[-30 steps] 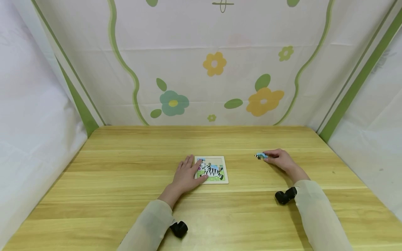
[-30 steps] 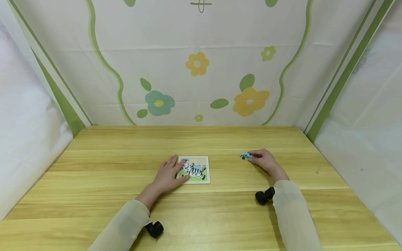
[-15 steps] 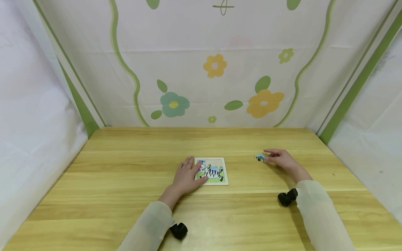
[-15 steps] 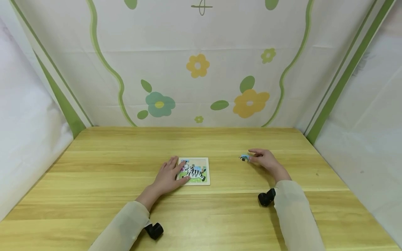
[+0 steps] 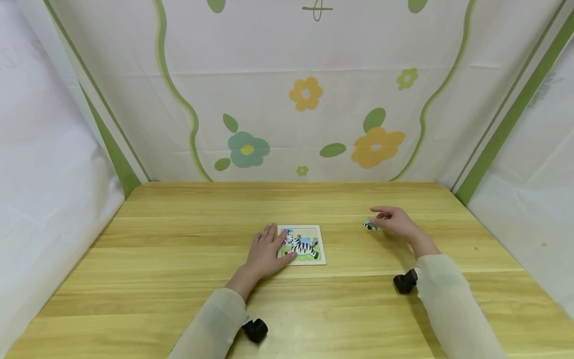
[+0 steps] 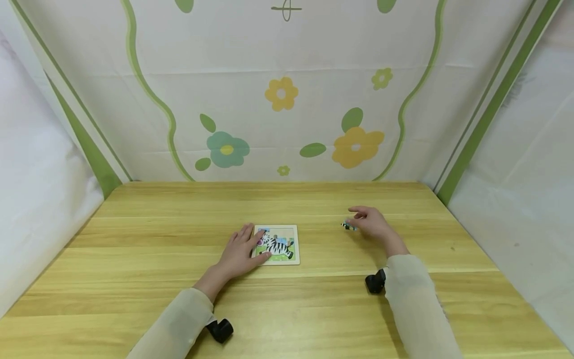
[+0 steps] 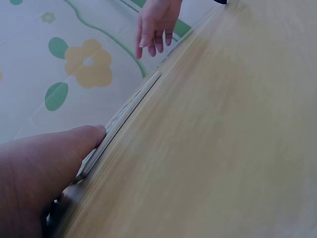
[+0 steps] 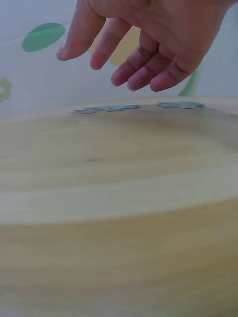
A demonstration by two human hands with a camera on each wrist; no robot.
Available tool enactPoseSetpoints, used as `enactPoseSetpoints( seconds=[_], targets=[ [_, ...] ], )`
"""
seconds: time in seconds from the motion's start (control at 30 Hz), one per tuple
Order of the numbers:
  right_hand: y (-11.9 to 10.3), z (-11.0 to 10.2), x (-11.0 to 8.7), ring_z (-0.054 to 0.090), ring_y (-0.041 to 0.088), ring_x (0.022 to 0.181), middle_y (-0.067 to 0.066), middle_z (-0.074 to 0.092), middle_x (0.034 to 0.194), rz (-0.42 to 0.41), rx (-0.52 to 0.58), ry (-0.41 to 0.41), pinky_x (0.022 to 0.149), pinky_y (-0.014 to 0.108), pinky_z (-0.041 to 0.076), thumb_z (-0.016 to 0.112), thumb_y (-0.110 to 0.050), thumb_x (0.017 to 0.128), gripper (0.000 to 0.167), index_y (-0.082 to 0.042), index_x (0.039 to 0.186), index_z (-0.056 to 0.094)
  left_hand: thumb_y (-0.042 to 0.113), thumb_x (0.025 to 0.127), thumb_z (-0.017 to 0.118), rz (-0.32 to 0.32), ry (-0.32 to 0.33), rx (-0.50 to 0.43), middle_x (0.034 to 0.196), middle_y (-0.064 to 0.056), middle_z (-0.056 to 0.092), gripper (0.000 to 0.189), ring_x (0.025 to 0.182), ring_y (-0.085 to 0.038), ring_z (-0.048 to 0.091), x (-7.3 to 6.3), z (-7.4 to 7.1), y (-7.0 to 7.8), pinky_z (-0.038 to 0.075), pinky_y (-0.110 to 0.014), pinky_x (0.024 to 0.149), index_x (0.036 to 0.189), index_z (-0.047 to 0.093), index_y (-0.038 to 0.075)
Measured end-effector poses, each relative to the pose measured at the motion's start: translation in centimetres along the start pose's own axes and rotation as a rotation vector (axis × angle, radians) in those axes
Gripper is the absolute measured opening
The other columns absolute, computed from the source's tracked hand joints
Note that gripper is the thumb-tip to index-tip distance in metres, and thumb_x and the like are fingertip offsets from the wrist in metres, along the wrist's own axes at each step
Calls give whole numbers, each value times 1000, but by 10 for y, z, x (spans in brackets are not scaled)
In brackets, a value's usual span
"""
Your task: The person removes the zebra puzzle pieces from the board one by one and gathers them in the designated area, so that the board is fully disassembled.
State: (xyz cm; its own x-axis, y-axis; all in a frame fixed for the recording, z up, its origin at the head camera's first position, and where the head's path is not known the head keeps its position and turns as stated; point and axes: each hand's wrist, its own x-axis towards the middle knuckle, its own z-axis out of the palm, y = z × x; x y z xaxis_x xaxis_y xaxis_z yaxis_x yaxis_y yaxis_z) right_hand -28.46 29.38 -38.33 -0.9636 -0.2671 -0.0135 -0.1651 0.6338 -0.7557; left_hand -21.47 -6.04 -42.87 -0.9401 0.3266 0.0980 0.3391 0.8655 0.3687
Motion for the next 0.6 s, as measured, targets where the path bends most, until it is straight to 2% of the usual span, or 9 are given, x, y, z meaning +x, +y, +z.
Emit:
enactPoseSetpoints(
  seconds=[0.3, 0.6],
  targets=[
    [-38, 35, 12, 49, 25, 86, 17, 53, 99, -87, 141, 19, 75, 44, 41, 60, -26, 82, 52, 4, 122, 45, 58, 81, 40, 34, 52, -51, 139, -20, 17, 74, 128, -29, 8, -1, -2, 0, 3, -43, 100, 134, 31, 7],
    [-65, 78, 28, 50, 21, 81, 10, 56, 92, -128, 214, -14, 72, 33, 42, 62, -19, 80, 45, 5, 116, 50, 52, 81, 46, 27, 46, -68, 139, -17, 19, 73, 127, -28, 11, -1, -5, -2, 10, -43, 100, 137, 25, 9]
  ],
)
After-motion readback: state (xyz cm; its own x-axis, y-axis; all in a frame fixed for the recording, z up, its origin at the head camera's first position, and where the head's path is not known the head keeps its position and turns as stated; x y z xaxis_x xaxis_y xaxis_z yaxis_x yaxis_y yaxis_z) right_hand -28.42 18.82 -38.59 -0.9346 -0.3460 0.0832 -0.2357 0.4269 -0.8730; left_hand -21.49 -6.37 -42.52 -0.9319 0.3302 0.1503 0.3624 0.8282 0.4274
